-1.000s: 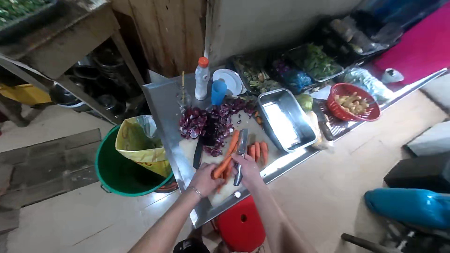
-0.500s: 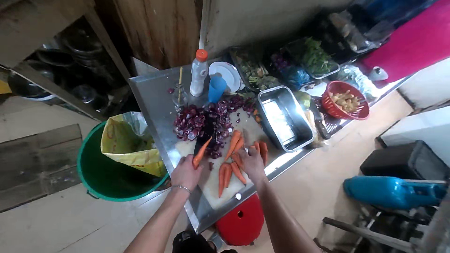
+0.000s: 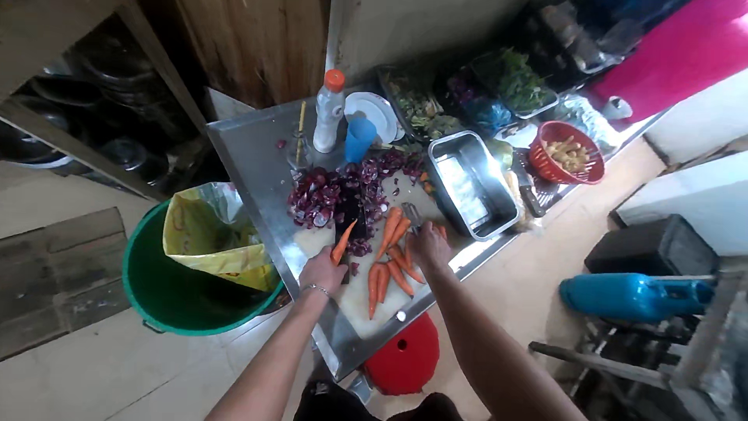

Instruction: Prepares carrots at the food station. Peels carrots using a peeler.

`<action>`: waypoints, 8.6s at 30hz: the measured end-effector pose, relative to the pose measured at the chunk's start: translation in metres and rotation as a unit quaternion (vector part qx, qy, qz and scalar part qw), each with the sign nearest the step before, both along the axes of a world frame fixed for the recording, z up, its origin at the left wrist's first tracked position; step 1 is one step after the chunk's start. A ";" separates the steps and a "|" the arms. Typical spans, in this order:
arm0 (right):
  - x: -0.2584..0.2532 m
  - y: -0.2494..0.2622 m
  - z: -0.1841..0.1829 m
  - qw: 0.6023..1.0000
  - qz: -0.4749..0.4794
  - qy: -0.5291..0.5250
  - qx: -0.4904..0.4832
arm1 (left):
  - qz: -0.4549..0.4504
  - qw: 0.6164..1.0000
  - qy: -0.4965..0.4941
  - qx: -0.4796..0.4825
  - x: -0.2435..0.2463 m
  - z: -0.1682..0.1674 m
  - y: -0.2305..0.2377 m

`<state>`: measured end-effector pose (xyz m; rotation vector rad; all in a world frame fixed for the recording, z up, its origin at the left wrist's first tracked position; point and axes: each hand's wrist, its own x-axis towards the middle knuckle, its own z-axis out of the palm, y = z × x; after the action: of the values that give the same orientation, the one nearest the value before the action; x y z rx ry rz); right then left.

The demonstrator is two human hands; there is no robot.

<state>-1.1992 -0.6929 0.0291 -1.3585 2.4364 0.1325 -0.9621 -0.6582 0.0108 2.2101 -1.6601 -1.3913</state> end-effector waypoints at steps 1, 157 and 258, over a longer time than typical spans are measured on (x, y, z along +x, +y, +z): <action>0.000 -0.001 0.000 1.000 0.006 0.004 0.003 | 0.000 0.999 0.038 0.006 0.001 -0.001 0.000; 0.032 0.062 0.015 0.936 0.301 -0.181 0.003 | 0.379 0.806 0.422 0.167 -0.008 0.054 0.031; 0.039 0.129 0.031 0.895 0.137 -0.398 -0.146 | 0.389 0.740 0.536 0.118 -0.007 0.041 0.058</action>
<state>-1.1597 -0.5635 0.0605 -1.4799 1.6068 -0.6281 -0.9693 -0.5999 0.0522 1.2645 -0.1359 -1.9503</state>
